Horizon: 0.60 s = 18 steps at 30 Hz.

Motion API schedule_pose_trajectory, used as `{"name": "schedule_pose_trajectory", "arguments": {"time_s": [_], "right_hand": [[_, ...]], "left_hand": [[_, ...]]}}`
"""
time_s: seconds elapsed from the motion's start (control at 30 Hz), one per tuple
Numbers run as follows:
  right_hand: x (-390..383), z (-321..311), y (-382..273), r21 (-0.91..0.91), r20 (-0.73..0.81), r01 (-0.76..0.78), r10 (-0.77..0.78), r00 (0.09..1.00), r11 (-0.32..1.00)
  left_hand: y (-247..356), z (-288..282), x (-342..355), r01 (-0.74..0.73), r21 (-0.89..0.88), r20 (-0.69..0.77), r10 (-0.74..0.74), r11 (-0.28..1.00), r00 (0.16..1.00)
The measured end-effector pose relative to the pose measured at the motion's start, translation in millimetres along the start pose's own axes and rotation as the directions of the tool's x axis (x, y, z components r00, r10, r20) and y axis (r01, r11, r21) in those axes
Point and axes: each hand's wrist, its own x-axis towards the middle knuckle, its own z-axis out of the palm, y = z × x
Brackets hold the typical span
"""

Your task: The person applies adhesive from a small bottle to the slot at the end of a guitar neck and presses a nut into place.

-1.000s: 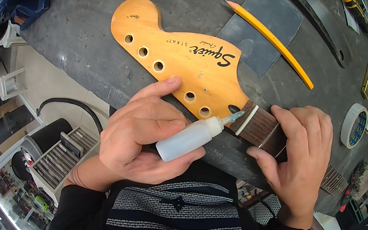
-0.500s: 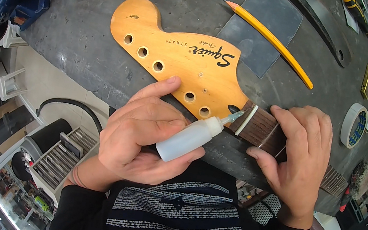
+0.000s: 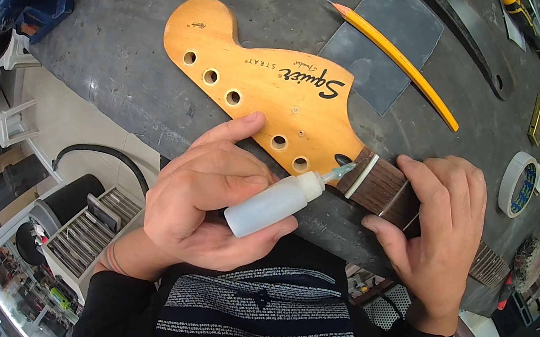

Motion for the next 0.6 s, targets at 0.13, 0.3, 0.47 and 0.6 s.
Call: {"name": "schedule_pose_trajectory", "arguments": {"time_s": [0.13, 0.3, 0.47, 0.6], "right_hand": [[0.1, -0.7, 0.0, -0.002, 0.004, 0.0, 0.0, 1.0, 1.0], [-0.3, 0.1, 0.2, -0.002, 0.003, 0.001, -0.001, 1.0, 1.0], [-0.5, -0.2, 0.0, -0.006, 0.003, 0.001, -0.001, 1.0, 1.0], [-0.7, 0.3, -0.1, -0.006, 0.0, 0.002, -0.002, 1.0, 1.0]], "left_hand": [[0.9, 0.7, 0.4, 0.006, 0.01, -0.006, -0.006, 1.0, 1.0], [-0.7, 1.9, 7.1, -0.045, 0.034, -0.039, 0.047, 0.998, 0.998], [2.9, 1.0, 0.1, 0.032, 0.003, -0.003, -0.032, 0.999, 0.999], [1.6, 2.0, -1.2, 0.023, 0.013, -0.011, -0.023, 1.0, 1.0]]}}
